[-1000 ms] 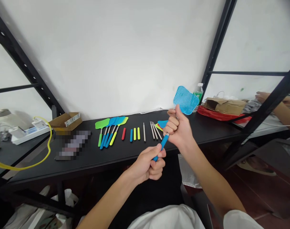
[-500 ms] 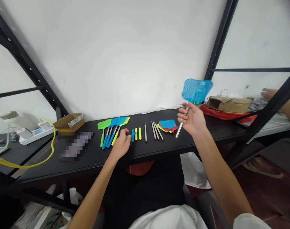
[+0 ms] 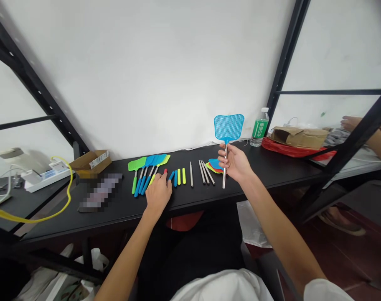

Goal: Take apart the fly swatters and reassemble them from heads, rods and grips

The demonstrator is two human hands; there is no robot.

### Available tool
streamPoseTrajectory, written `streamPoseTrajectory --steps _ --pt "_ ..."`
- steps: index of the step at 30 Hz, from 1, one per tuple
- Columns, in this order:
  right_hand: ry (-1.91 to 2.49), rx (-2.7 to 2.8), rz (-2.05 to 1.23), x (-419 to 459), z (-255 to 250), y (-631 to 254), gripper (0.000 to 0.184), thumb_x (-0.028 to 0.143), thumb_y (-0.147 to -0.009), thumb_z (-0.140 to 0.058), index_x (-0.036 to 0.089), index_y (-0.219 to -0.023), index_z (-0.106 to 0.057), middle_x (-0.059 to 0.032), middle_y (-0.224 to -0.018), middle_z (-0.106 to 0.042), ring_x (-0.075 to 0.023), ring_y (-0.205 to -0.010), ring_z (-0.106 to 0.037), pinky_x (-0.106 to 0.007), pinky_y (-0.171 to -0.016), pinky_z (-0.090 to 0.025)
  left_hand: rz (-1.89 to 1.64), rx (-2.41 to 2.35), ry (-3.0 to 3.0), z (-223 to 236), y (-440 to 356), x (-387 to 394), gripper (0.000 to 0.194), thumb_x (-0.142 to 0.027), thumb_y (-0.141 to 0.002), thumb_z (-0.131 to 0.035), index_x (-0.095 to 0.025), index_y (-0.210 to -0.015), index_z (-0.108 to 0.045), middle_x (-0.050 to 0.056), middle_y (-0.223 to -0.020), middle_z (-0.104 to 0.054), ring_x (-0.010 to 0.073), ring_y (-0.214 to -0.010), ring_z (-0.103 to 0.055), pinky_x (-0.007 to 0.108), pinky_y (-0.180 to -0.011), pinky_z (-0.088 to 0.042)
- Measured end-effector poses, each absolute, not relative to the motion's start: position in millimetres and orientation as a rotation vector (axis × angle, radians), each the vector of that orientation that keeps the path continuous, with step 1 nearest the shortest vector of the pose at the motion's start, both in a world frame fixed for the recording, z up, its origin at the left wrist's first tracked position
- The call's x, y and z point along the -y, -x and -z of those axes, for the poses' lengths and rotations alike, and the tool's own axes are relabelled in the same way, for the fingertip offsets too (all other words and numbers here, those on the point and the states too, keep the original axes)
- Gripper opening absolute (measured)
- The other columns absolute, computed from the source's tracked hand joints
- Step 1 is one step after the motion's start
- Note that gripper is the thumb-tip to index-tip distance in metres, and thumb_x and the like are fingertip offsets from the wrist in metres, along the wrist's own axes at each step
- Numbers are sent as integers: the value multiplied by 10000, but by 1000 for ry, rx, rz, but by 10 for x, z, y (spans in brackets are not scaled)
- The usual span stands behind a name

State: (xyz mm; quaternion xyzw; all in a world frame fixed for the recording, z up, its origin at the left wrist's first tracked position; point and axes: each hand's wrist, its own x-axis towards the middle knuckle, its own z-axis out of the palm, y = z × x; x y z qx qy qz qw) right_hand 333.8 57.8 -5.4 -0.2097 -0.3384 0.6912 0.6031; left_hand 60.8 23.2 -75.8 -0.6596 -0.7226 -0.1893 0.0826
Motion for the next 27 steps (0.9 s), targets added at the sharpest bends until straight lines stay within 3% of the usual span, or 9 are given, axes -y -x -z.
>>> streamPoseTrajectory --steps 8,13,18,27 --pt "450 828 -1640 -598 112 -3294 96 265 -895 -588 193 -841 -555 64 -583 -386 -62 -412 -265 -144 -348 -234 630 2061 1917 781 -574 -239 437 -363 -944 -454 -182 -1306 -620 141 -1231 -598 321 -1120 -559 381 -910 -464" --pt "454 848 -1643 -595 123 -3273 107 269 -910 -586 187 -851 -551 65 -578 -388 -58 -410 -250 -145 -349 -230 629 2092 2002 785 -582 -258 373 -342 -952 -443 -184 -1195 -679 125 -1154 -635 270 -991 -623 327 -789 -473" --pt "482 841 -1639 -590 113 -3268 113 267 -919 -578 187 -849 -540 65 -575 -380 -57 -404 -255 -151 -348 -227 768 2016 2061 802 -604 -293 342 -314 -942 -472 -170 -1150 -701 107 -1100 -653 239 -945 -649 313 -786 -469" --pt "520 925 -1594 -609 153 -3250 161 288 -920 -572 182 -812 -518 86 -545 -326 -47 -388 -159 -155 -336 -164 866 2020 2092 801 -556 -294 319 -301 -923 -491 -188 -1128 -707 102 -1109 -664 255 -940 -651 326 -741 -459"
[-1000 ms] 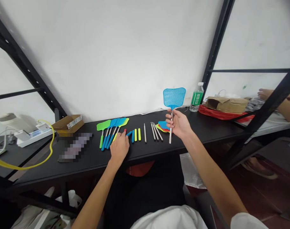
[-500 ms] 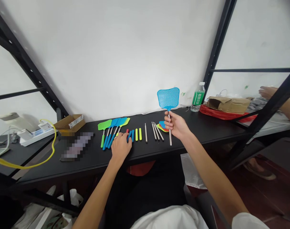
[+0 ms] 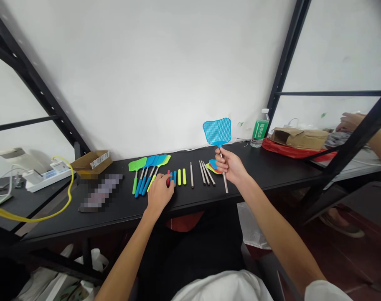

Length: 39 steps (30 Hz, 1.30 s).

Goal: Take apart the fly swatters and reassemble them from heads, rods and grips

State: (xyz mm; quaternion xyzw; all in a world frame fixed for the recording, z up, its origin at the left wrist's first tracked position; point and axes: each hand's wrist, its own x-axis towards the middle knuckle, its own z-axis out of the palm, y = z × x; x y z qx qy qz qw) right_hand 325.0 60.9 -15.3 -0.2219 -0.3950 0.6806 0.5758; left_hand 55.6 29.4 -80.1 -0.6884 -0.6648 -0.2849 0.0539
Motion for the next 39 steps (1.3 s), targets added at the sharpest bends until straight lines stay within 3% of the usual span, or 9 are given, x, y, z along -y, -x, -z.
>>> streamPoseTrajectory --steps 6,11,16,21,25,29,34,39 --pt "524 1043 -1599 -596 194 -3178 230 352 -884 -605 198 -774 -475 105 -536 -253 -49 -407 -92 -167 -334 -98 1097 2001 2121 707 -574 -278 318 -346 -906 -531 -183 -1096 -727 113 -1127 -669 246 -873 -644 352 -767 -465" --pt "522 1209 -1850 -276 271 -2738 314 434 -889 -573 213 -735 -412 115 -542 -202 -47 -418 -52 -161 -346 -53 1811 1820 2583 498 -734 -149 412 -470 -896 -586 -183 -1162 -714 98 -1064 -710 223 -869 -639 328 -756 -477" --pt "336 1233 -2326 7 394 -2344 316 427 -932 -522 218 -743 -379 118 -529 -188 -58 -423 -24 -165 -329 -61 2647 1457 3014 373 -890 4 427 -470 -878 -621 -175 -1170 -721 109 -1070 -726 248 -1020 -650 363 -928 -485" --pt "79 1067 -2499 24 381 -2398 313 405 -986 -450 221 -754 -348 108 -546 -187 -64 -426 10 -166 -313 -72 2886 1197 3267 346 -833 67 292 -413 -790 -743 -169 -945 -783 119 -977 -746 303 -1062 -662 412 -944 -499" --pt "55 1086 -2491 36 343 -2453 332 436 -1000 -433 221 -760 -353 104 -559 -185 -63 -427 10 -161 -309 -75 2980 1222 3161 362 -818 62 337 -480 -752 -784 -148 -699 -766 117 -841 -747 302 -995 -685 414 -913 -510" --pt "125 1191 -2367 56 325 -2437 321 417 -982 -486 214 -758 -378 108 -559 -181 -60 -432 -8 -157 -317 -72 3154 1382 2853 335 -868 64 319 -436 -716 -829 -157 -603 -723 60 -648 -700 213 -760 -690 341 -789 -524" --pt "286 1368 -2090 63 290 -2435 355 470 -955 -523 209 -747 -403 113 -552 -194 -52 -436 -47 -160 -340 -71 3202 1547 2454 283 -942 75 262 -373 -641 -882 -144 -695 -765 90 -841 -753 196 -803 -680 310 -765 -512" --pt "462 1544 -1872 46 354 -2423 389 528 -913 -553 208 -734 -420 110 -555 -218 -44 -429 -91 -162 -363 -81 3374 1490 1991 195 -849 39 279 -421 -687 -843 -183 -794 -742 54 -974 -744 124 -726 -644 245 -638 -483"
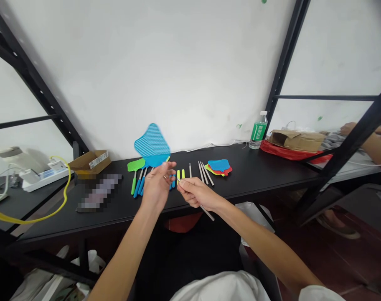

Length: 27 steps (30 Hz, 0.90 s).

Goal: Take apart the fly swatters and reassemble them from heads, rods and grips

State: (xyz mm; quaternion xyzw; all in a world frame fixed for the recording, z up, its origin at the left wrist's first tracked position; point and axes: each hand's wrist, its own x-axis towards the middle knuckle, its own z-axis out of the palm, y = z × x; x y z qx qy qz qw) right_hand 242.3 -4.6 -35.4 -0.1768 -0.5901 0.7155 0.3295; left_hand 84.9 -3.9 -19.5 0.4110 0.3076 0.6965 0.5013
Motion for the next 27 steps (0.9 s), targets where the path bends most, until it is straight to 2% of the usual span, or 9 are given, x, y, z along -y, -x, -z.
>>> streamPoseTrajectory --steps 5,9,14,19,21,24,27 --pt "558 1427 -1918 -74 405 -2457 383 539 -903 -518 210 -725 -439 107 -526 -231 -55 -424 -90 -173 -362 -81 -1769 -772 -1002 87 -630 74 279 -380 -673 -859 -165 -781 -716 53 -973 -723 107 -728 -629 216 -609 -474" --pt "607 1207 -1970 -227 345 -2586 499 598 -907 -457 218 -606 -336 108 -469 -153 -63 -404 -61 -191 -347 -68 -1753 -790 -1000 97 -598 89 270 -370 -691 -850 -152 -789 -725 72 -961 -718 104 -708 -613 209 -579 -466" --pt "599 974 -1950 -367 280 -2782 458 483 -877 -472 232 -564 -252 110 -445 -105 -63 -394 -29 -207 -341 -50 -1728 -817 -975 121 -664 65 290 -376 -677 -859 -143 -795 -733 84 -955 -724 95 -674 -593 209 -567 -467" --pt "582 873 -1951 -475 330 -2878 427 456 -859 -491 238 -594 -238 115 -455 -114 -64 -397 -28 -209 -344 -50 -1717 -822 -993 112 -698 88 285 -376 -679 -857 -140 -788 -740 89 -946 -729 95 -669 -584 210 -548 -449" --pt "579 879 -1943 -547 347 -2852 403 476 -864 -524 230 -630 -308 116 -471 -161 -63 -392 -77 -199 -348 -82 -1715 -827 -1002 110 -704 95 282 -378 -679 -856 -140 -773 -737 87 -932 -729 92 -658 -576 210 -538 -439" --pt "688 963 -1872 -706 350 -2721 316 485 -850 -589 216 -791 -433 93 -542 -352 -66 -409 -267 -175 -382 -218 -1708 -837 -1011 106 -708 98 290 -383 -667 -860 -137 -750 -729 83 -900 -730 88 -633 -564 213 -521 -425" --pt "970 1137 -1584 -910 366 -2541 243 358 -824 -609 220 -904 -426 28 -694 -527 -91 -506 -463 -190 -460 -367 -1709 -849 -1027 100 -708 100 300 -392 -664 -855 -134 -752 -730 87 -895 -732 88 -614 -560 220 -514 -420"
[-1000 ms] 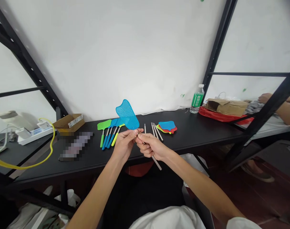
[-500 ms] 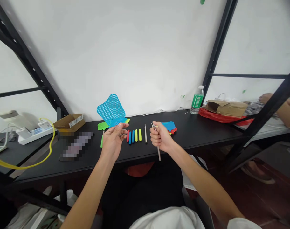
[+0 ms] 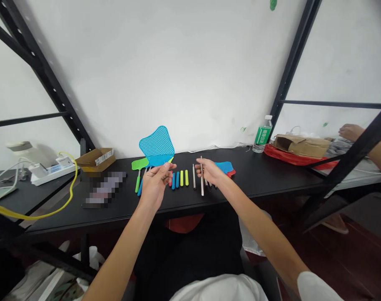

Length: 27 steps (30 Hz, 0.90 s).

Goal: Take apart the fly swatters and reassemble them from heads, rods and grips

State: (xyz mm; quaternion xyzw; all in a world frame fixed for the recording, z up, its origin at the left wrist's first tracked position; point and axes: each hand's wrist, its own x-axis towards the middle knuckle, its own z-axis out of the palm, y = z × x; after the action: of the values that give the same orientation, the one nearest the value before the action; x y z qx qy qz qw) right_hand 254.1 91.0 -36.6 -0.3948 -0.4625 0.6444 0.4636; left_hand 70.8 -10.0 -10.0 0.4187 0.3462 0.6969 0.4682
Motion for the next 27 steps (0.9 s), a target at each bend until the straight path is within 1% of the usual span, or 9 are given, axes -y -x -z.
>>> streamPoseTrajectory --steps 3,8,11,13,16,18,21,24,27 --pt "1114 1219 -1417 -1104 436 -2418 248 258 -786 -597 225 -952 -416 -10 -818 -578 -114 -604 -562 -214 -529 -446 -1711 -853 -1039 97 -706 102 293 -390 -671 -849 -132 -745 -731 91 -892 -732 87 -602 -553 222 -515 -422" --pt "1294 1389 -1165 -1277 581 -2388 326 251 -768 -576 191 -1075 -483 -91 -1014 -611 -197 -813 -636 -311 -685 -517 -1699 -843 -1052 114 -704 93 260 -371 -688 -844 -140 -743 -739 84 -867 -729 80 -584 -528 216 -502 -411" --pt "1354 1516 -979 -1285 644 -2386 400 150 -735 -582 151 -1132 -542 -162 -1210 -588 -277 -1086 -588 -358 -877 -472 -1690 -840 -1070 114 -710 97 253 -377 -709 -829 -141 -744 -743 89 -887 -731 80 -584 -527 222 -505 -411" --pt "1436 1689 -755 -1265 688 -2370 476 62 -716 -569 134 -1186 -562 -199 -1363 -501 -310 -1224 -510 -375 -976 -408 -1685 -837 -1087 101 -719 112 253 -381 -716 -823 -142 -748 -746 92 -900 -733 78 -580 -525 229 -515 -417" --pt "1594 2021 -290 -1223 748 -2345 485 27 -757 -541 135 -1226 -601 -216 -1446 -424 -336 -1255 -484 -399 -990 -383 -1682 -828 -1106 76 -734 141 250 -379 -714 -823 -143 -745 -747 90 -891 -732 74 -562 -514 240 -529 -425" --pt "1623 2131 -129 -1193 764 -2339 429 45 -801 -520 144 -1198 -648 -206 -1385 -495 -333 -1211 -510 -402 -968 -387 -1683 -819 -1115 69 -739 153 248 -379 -712 -823 -145 -738 -746 87 -876 -730 76 -556 -512 246 -532 -428" --pt "1592 2149 -68 -1140 754 -2341 364 103 -878 -473 161 -1156 -701 -177 -1268 -599 -317 -1147 -536 -404 -951 -383 -1687 -813 -1125 71 -740 154 245 -378 -711 -822 -146 -734 -747 82 -839 -725 79 -548 -508 248 -524 -422" --pt "1561 2112 -40 -1084 736 -2332 354 297 -957 -464 178 -1198 -694 -162 -1281 -608 -324 -1146 -524 -422 -948 -379 -1682 -820 -1124 72 -744 152 245 -376 -712 -821 -143 -733 -748 85 -830 -725 81 -550 -510 245 -514 -412" --pt "1527 2111 -66 -1054 726 -2320 428 450 -930 -530 183 -1230 -677 -152 -1292 -612 -334 -1168 -514 -438 -973 -372 -1683 -815 -1122 65 -751 156 241 -372 -714 -820 -143 -726 -746 84 -818 -723 86 -563 -517 244 -522 -413"
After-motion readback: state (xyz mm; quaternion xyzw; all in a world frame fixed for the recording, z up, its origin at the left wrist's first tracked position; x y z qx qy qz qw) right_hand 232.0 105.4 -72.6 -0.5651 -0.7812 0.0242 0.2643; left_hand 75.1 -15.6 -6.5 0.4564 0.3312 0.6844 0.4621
